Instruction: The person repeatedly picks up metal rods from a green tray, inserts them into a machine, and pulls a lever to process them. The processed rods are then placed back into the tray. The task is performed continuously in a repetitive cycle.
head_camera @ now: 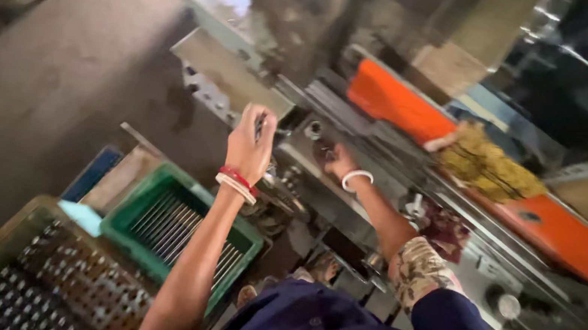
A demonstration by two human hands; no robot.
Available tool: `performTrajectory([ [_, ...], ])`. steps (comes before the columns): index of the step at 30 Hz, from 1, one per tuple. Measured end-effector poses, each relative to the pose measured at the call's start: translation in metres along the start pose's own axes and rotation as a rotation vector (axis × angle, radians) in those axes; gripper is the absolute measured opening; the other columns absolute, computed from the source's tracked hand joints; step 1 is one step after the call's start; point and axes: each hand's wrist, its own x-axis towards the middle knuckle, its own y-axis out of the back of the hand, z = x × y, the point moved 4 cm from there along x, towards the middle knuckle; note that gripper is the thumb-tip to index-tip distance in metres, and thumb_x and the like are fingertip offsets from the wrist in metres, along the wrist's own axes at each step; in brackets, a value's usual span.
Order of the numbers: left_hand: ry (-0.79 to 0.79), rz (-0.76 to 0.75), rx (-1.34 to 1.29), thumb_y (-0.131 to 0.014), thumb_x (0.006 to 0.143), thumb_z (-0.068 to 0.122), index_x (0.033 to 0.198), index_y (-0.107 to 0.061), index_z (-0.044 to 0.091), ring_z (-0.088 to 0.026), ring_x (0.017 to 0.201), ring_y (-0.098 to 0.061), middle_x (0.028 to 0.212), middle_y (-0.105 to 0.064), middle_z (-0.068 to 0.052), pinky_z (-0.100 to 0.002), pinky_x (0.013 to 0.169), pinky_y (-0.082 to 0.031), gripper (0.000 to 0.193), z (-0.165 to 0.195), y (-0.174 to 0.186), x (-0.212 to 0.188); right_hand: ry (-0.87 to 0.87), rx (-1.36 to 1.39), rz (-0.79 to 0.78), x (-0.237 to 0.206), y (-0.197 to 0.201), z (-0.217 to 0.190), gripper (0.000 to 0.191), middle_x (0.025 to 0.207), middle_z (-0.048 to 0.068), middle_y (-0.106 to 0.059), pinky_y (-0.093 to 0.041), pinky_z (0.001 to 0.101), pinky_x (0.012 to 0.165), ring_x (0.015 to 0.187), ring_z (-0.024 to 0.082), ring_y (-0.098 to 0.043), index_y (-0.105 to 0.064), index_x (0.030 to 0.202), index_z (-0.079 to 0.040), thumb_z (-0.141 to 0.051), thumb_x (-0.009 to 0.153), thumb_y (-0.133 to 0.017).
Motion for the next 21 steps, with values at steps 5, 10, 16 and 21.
performTrajectory([
  [5,0.384,0.271,-0.144,-0.074,0.095,0.026,0.093,-0.069,0.003,-0.012,0.071,-0.061,0.078,-0.067,-0.001,-0.029,0.066,-0.050,0.023,-0.091,0.060,-0.054,-0.017,-0.189,-0.238,-0.036,-0.035,-0.020,0.067,0.103,0.028,-0.072,-0.054,0.0502,0.083,0.100,0.045,-0.069,-0.052,0.139,0.003,-0.010,0.077,-0.072],
  [10,0.748,0.423,-0.473,-0.081,0.089,0.027,0.072,-0.064,0.004,-0.005,0.049,-0.035,0.057,-0.045,0.007,-0.026,0.045,-0.024,0.033,-0.134,0.083,-0.093,0.211,0.628,-0.260,-0.057,-0.058,-0.102,0.031,0.085,0.007,-0.076,-0.055,0.0300,0.072,0.080,0.014,-0.070,-0.071,0.100,-0.002,-0.031,0.105,-0.060],
  [16,0.626,0.410,-0.365,-0.080,0.091,0.029,0.066,-0.065,0.003,-0.001,0.055,-0.037,0.057,-0.046,0.009,-0.023,0.049,-0.026,0.039,-0.119,0.106,-0.104,0.029,1.158,-0.394,-0.093,-0.082,-0.197,0.028,0.065,-0.011,-0.039,-0.026,0.0212,0.048,0.055,-0.001,-0.034,-0.065,0.091,-0.008,-0.030,0.108,-0.057],
  [21,0.446,0.431,-0.153,-0.079,0.094,0.027,0.074,-0.068,-0.001,-0.003,0.058,-0.046,0.057,-0.052,0.002,-0.026,0.053,-0.041,0.036,-0.076,0.133,-0.118,-0.184,1.298,-0.484,-0.108,-0.091,-0.222,0.031,0.057,-0.006,-0.039,-0.025,0.0249,0.041,0.044,0.006,-0.033,-0.061,0.088,-0.008,-0.031,0.107,-0.054],
])
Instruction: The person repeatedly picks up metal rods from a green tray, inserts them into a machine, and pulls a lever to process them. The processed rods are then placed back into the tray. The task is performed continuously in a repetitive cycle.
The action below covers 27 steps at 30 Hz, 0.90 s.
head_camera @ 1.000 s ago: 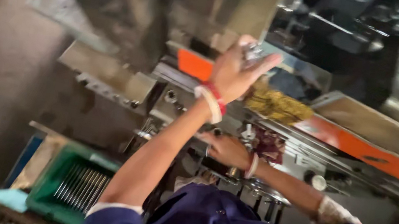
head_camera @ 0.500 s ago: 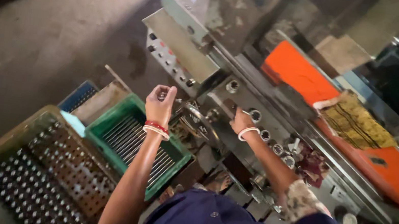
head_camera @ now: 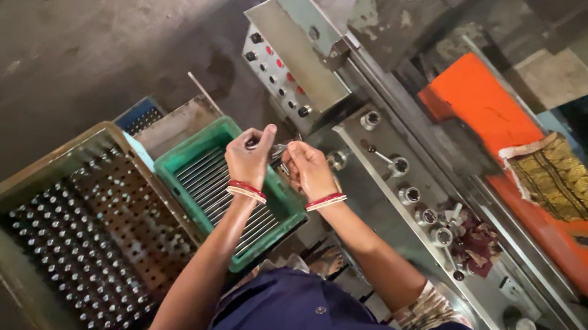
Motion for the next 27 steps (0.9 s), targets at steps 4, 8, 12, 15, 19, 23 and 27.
performTrajectory([
  [4,-0.466,-0.010,0.170,-0.077,0.096,0.024,0.079,-0.065,-0.002,-0.009,0.061,-0.051,0.070,-0.060,-0.010,-0.030,0.060,-0.045,0.034,0.031,0.023,-0.018,-0.325,0.280,-0.052,-0.003,-0.012,0.017,0.030,0.054,-0.007,-0.036,-0.020,0.0255,0.036,0.039,0.007,-0.030,-0.054,0.083,-0.012,-0.031,0.106,-0.054],
  [8,-0.263,-0.093,0.183,-0.076,0.097,0.027,0.077,-0.064,-0.002,-0.012,0.057,-0.051,0.064,-0.057,-0.010,-0.032,0.057,-0.045,0.037,0.014,0.038,-0.010,-0.232,0.134,0.096,-0.009,-0.026,0.028,0.027,0.054,-0.005,-0.037,-0.021,0.0270,0.035,0.038,0.008,-0.034,-0.053,0.083,-0.011,-0.026,0.105,-0.055],
  [12,-0.134,-0.129,0.120,-0.077,0.097,0.029,0.074,-0.064,0.000,-0.010,0.054,-0.046,0.056,-0.052,-0.005,-0.030,0.051,-0.041,0.039,-0.011,0.048,-0.001,0.067,-0.050,0.197,-0.018,-0.048,0.033,0.030,0.056,-0.002,-0.039,-0.025,0.0297,0.035,0.039,0.011,-0.037,-0.054,0.086,-0.008,-0.028,0.109,-0.052],
  [15,0.633,-0.313,-0.469,-0.078,0.089,0.027,0.069,-0.063,0.011,-0.007,0.038,-0.036,0.052,-0.046,0.006,-0.027,0.037,-0.022,0.029,-0.050,0.050,-0.004,0.579,-0.665,0.144,-0.030,-0.061,0.015,0.023,0.074,0.007,-0.056,-0.044,0.0338,0.054,0.062,0.020,-0.058,-0.059,0.100,-0.005,-0.024,0.111,-0.053],
  [19,0.441,-0.114,-0.454,-0.075,0.093,0.026,0.069,-0.065,0.009,-0.003,0.042,-0.037,0.055,-0.049,0.007,-0.024,0.040,-0.023,0.032,-0.061,0.079,0.004,0.677,-0.878,0.131,-0.031,-0.069,0.023,0.021,0.082,0.012,-0.068,-0.057,0.0343,0.074,0.078,0.024,-0.073,-0.062,0.104,-0.005,-0.022,0.110,-0.052],
  [23,0.307,0.169,-0.611,-0.074,0.100,0.024,0.069,-0.061,0.005,-0.002,0.047,-0.039,0.061,-0.051,0.004,-0.024,0.043,-0.027,0.039,-0.066,0.107,-0.007,0.357,-0.824,-0.118,-0.015,-0.102,0.071,0.019,0.096,0.017,-0.072,-0.055,0.0362,0.077,0.089,0.032,-0.070,-0.067,0.111,-0.005,-0.020,0.102,-0.062],
  [27,0.240,0.313,-0.702,-0.071,0.098,0.020,0.070,-0.060,0.005,-0.006,0.044,-0.044,0.061,-0.054,0.001,-0.026,0.041,-0.036,0.034,-0.065,0.149,-0.006,0.413,-1.021,-0.279,-0.004,-0.124,0.095,0.023,0.093,0.017,-0.070,-0.053,0.0422,0.078,0.090,0.036,-0.065,-0.069,0.110,-0.005,-0.021,0.094,-0.071],
])
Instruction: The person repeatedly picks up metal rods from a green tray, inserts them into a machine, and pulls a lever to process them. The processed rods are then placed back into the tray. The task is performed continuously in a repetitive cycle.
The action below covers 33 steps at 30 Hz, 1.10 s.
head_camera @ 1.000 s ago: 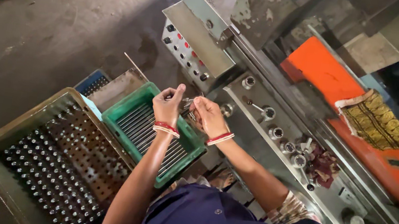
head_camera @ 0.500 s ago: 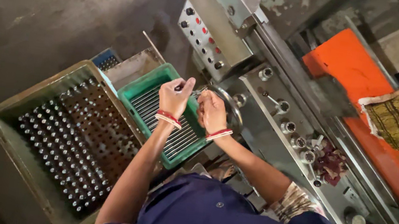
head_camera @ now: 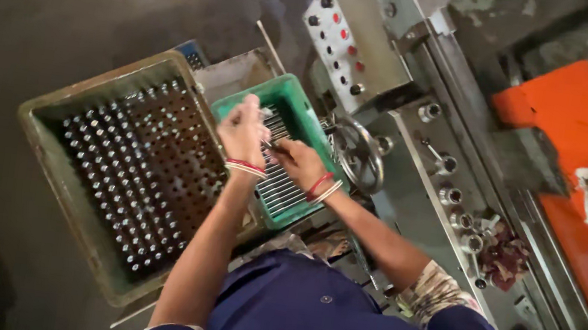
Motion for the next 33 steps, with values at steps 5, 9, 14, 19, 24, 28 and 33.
performTrajectory([
  [5,-0.075,0.166,-0.011,-0.070,0.099,0.018,0.075,-0.064,0.004,-0.006,0.047,-0.043,0.063,-0.056,0.000,-0.026,0.042,-0.036,0.029,0.070,0.090,0.040,0.327,-0.549,-0.160,0.025,-0.004,0.016,0.015,0.095,0.013,-0.068,-0.050,0.0446,0.089,0.095,0.032,-0.062,-0.070,0.102,-0.005,-0.009,0.088,-0.065],
  [9,-0.103,0.132,0.180,-0.072,0.104,0.021,0.071,-0.061,0.001,-0.007,0.048,-0.042,0.060,-0.050,0.000,-0.026,0.043,-0.035,0.040,0.086,0.163,0.034,0.311,-0.703,-0.242,0.047,-0.032,0.037,0.018,0.097,0.010,-0.069,-0.051,0.0423,0.090,0.098,0.032,-0.062,-0.072,0.098,-0.008,-0.004,0.086,-0.060],
  [14,0.051,0.264,0.797,-0.077,0.095,0.035,0.081,-0.071,0.002,-0.015,0.050,-0.053,0.064,-0.062,-0.010,-0.031,0.047,-0.042,0.036,0.088,0.230,0.025,0.292,-0.636,-0.246,0.056,-0.061,0.048,0.025,0.098,0.012,-0.068,-0.053,0.0425,0.091,0.103,0.034,-0.062,-0.075,0.095,-0.011,-0.002,0.078,-0.060],
  [19,-0.305,0.078,1.470,-0.076,0.094,0.045,0.088,-0.077,0.002,-0.040,0.077,-0.070,0.084,-0.075,-0.022,-0.046,0.073,-0.055,0.044,0.119,0.227,0.069,0.285,-0.493,-0.147,0.046,-0.057,0.045,0.026,0.099,0.013,-0.068,-0.053,0.0433,0.093,0.104,0.035,-0.062,-0.076,0.096,-0.009,0.003,0.079,-0.060],
  [24,-0.092,0.001,1.855,-0.070,0.098,0.043,0.095,-0.075,-0.001,-0.044,0.090,-0.071,0.095,-0.073,-0.027,-0.050,0.078,-0.058,0.045,0.118,0.202,0.145,0.174,-0.304,-0.020,0.019,-0.036,0.023,0.013,0.099,0.014,-0.068,-0.052,0.0446,0.088,0.099,0.037,-0.063,-0.072,0.098,-0.004,-0.001,0.087,-0.064],
  [28,-0.089,-0.052,1.995,-0.064,0.097,0.021,0.099,-0.078,0.004,-0.041,0.098,-0.072,0.103,-0.074,-0.024,-0.050,0.083,-0.059,0.022,0.100,0.186,0.197,0.100,-0.264,0.032,-0.013,-0.020,0.018,0.009,0.097,0.014,-0.068,-0.051,0.0451,0.083,0.096,0.037,-0.063,-0.071,0.099,-0.004,-0.007,0.091,-0.069],
  [33,-0.114,-0.058,2.047,-0.058,0.098,0.011,0.102,-0.079,0.004,-0.040,0.099,-0.074,0.106,-0.074,-0.023,-0.050,0.084,-0.060,0.023,0.089,0.177,0.225,0.022,-0.324,0.097,-0.043,0.001,0.034,0.010,0.093,0.013,-0.067,-0.053,0.0425,0.080,0.091,0.034,-0.066,-0.070,0.097,-0.006,-0.008,0.087,-0.072],
])
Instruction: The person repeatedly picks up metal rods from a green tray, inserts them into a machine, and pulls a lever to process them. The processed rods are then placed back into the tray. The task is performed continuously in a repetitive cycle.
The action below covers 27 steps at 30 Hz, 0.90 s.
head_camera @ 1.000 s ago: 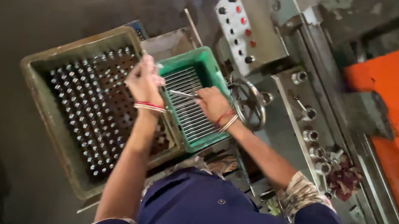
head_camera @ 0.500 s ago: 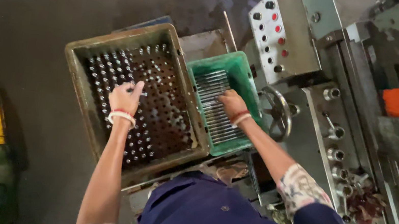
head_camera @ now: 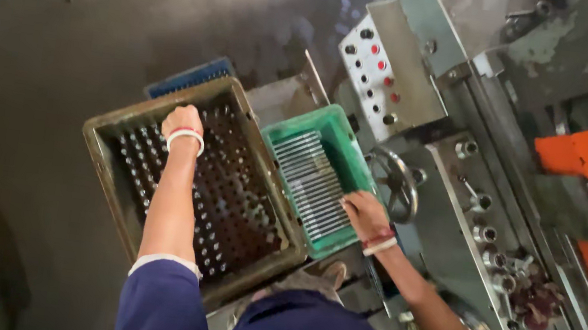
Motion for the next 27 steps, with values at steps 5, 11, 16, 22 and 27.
performTrajectory([
  [5,0.021,0.006,-0.069,-0.063,0.093,0.022,0.099,-0.078,0.004,-0.041,0.098,-0.072,0.104,-0.073,-0.024,-0.050,0.085,-0.058,0.025,-0.001,0.022,-0.007,-0.035,0.046,0.042,-0.008,0.012,0.003,0.013,0.091,0.011,-0.069,-0.054,0.0411,0.077,0.088,0.033,-0.067,-0.071,0.097,-0.007,-0.008,0.084,-0.074],
  [11,-0.052,0.136,-0.065,-0.059,0.104,0.031,0.097,-0.079,0.005,-0.042,0.095,-0.073,0.101,-0.075,-0.022,-0.051,0.086,-0.058,0.033,0.000,0.068,-0.031,-0.069,0.129,0.056,0.008,0.026,-0.019,0.014,0.091,0.011,-0.072,-0.055,0.0385,0.073,0.083,0.031,-0.070,-0.073,0.097,-0.008,-0.009,0.083,-0.077],
  [16,-0.045,0.031,-0.012,-0.065,0.097,0.034,0.104,-0.077,0.004,-0.041,0.101,-0.071,0.107,-0.073,-0.024,-0.049,0.088,-0.058,0.033,0.006,0.084,-0.047,-0.039,0.207,0.092,0.019,0.041,-0.042,0.015,0.095,0.010,-0.073,-0.057,0.0359,0.073,0.084,0.028,-0.073,-0.073,0.098,-0.008,-0.008,0.084,-0.077],
  [22,0.040,-0.031,-0.031,-0.056,0.099,0.013,0.109,-0.078,0.003,-0.039,0.109,-0.071,0.117,-0.072,-0.022,-0.049,0.091,-0.058,0.026,0.028,0.047,-0.038,-0.110,0.084,-0.014,-0.008,0.049,-0.027,0.012,0.088,0.010,-0.072,-0.055,0.0382,0.072,0.080,0.029,-0.070,-0.076,0.095,-0.009,-0.014,0.084,-0.078],
  [27,0.083,-0.018,-0.073,-0.049,0.104,0.013,0.108,-0.078,0.001,-0.039,0.108,-0.072,0.116,-0.073,-0.023,-0.051,0.090,-0.058,0.032,0.026,0.035,-0.029,-0.190,0.088,-0.006,-0.040,0.055,0.007,0.014,0.090,0.010,-0.072,-0.057,0.0381,0.075,0.083,0.029,-0.071,-0.075,0.097,-0.010,-0.016,0.084,-0.075],
])
